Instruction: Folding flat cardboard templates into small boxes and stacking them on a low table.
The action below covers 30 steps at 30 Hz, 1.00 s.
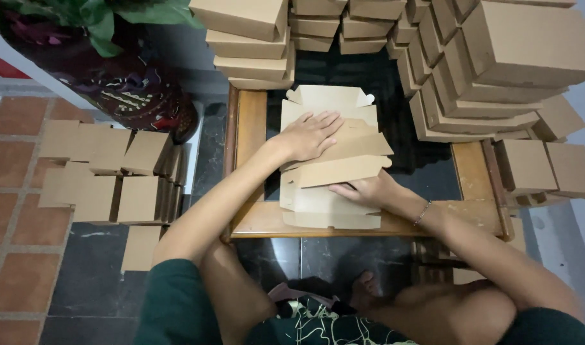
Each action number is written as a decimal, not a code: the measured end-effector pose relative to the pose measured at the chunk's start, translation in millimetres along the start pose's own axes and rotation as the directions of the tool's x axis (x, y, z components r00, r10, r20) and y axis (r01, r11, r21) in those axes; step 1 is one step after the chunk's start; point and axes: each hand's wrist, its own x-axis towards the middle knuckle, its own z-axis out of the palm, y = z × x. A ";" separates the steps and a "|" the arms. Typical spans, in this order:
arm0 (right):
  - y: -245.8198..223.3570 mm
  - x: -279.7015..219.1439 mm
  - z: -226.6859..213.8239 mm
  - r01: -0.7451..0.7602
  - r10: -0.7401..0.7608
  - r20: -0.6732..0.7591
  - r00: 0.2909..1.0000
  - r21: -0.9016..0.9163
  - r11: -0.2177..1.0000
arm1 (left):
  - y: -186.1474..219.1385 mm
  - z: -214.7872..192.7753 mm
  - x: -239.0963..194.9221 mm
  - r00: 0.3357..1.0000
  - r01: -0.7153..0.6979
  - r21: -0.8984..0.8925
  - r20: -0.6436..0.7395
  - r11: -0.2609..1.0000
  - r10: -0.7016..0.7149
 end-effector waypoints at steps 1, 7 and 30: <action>7.0 -9.6 13.0 -0.003 0.003 -0.001 1.000 0.001 1.000 | 3.3 -2.1 -2.9 1.000 -0.001 0.000 0.002 1.000 0.001; 10.9 -22.1 17.5 0.049 -0.049 -0.133 0.990 -0.004 0.999 | 12.5 -6.0 -9.6 1.000 -0.003 0.014 -0.025 1.000 0.003; 34.1 26.9 -13.5 -0.284 0.305 0.299 0.904 -0.114 0.952 | -1.8 35.2 -1.6 0.958 -0.025 0.134 -0.279 0.991 0.061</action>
